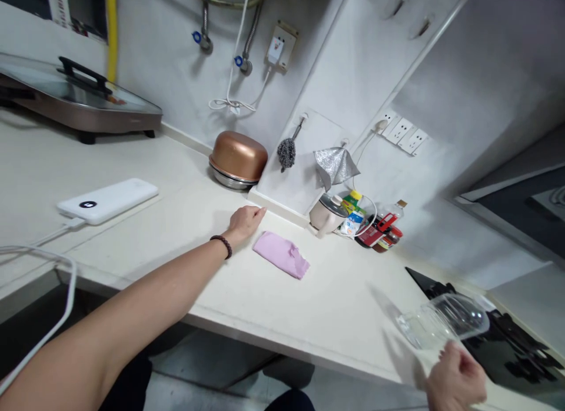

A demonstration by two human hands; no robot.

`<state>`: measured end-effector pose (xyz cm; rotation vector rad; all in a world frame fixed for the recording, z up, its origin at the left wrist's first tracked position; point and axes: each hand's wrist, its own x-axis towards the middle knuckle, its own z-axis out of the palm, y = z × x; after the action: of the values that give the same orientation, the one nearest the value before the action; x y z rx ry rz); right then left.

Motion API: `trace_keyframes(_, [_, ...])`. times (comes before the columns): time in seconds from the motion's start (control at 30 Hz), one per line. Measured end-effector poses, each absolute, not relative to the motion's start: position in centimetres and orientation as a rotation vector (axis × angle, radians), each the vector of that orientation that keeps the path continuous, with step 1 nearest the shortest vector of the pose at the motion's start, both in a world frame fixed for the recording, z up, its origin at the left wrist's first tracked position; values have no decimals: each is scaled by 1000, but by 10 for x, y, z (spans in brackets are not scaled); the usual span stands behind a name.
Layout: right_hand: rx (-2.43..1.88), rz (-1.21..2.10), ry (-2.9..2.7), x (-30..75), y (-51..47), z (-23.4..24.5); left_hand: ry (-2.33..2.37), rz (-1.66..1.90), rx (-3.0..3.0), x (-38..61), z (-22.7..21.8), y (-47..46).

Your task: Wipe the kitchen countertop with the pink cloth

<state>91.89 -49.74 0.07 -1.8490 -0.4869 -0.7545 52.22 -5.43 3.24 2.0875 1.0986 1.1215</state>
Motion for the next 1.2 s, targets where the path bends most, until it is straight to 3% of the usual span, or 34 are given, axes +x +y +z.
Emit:
trace_keyframes(0.07, [-1767,-750,-676,881,-460,8,1130,1126,2070,522,36,-56])
trace_keyframes(0.23, [-1636,-267,-1684,769,-307,38,1101,1092,2158,523,34,-58])
trace_keyframes(0.43, [-1595,129,-2315,726,-195,10,1064,1062,2177,514,30,-56])
trace_keyframes(0.8, [-2181,-134,-1872,915,-207,-17,941,980,2197,519,36,-65])
trace_keyframes(1.2, [-2440,-133,-1742,990,-179,-19,873,874,2321,518,36,-70])
